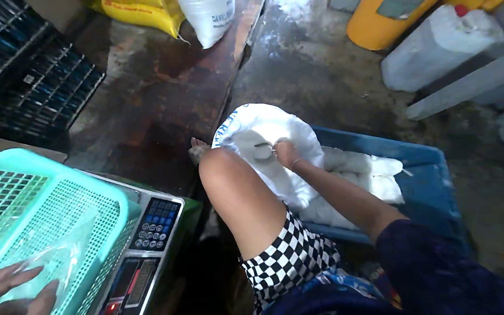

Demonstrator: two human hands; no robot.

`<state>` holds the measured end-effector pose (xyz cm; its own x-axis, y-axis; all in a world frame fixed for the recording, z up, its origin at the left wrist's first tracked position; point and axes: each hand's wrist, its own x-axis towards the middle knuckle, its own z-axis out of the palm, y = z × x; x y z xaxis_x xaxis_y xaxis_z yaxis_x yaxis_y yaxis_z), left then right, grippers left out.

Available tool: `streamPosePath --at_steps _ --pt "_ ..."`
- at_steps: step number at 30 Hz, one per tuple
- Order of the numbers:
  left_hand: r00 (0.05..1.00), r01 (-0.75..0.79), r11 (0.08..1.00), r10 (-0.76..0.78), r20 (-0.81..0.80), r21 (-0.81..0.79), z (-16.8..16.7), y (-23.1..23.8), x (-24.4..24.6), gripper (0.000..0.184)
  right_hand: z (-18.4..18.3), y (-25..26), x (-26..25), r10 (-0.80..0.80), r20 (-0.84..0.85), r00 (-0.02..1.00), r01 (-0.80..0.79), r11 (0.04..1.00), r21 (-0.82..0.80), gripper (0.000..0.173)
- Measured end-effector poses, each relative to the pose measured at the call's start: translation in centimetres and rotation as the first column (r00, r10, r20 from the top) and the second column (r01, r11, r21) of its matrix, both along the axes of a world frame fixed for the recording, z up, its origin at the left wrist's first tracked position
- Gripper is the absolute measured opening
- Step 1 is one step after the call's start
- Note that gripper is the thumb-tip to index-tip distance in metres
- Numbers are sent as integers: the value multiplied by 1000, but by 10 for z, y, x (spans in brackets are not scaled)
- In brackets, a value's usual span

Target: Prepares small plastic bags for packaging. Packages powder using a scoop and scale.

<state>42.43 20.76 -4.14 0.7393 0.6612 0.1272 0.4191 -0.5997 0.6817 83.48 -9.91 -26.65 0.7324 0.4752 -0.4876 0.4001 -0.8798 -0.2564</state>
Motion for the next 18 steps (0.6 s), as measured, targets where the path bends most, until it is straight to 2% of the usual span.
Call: streamPosePath --at_steps 4,6,8,13,18 --pt "999 30 999 -31 26 28 -2 1 17 36 -29 49 -7 -58 -55 997 64 989 133 31" --pt "998 53 998 -54 42 27 -3 4 21 34 -36 55 -7 -50 -64 997 62 980 190 30" --pt "999 37 999 -38 18 40 -1 3 21 34 -32 45 -7 -51 -79 996 68 971 229 28" --pt "995 -18 1000 18 -100 2 5 1 18 37 5 10 -15 -112 -56 992 123 955 272 23" --pt "990 -99 995 98 -102 -5 2 -4 21 36 16 -15 -7 -153 -71 986 165 962 217 25"
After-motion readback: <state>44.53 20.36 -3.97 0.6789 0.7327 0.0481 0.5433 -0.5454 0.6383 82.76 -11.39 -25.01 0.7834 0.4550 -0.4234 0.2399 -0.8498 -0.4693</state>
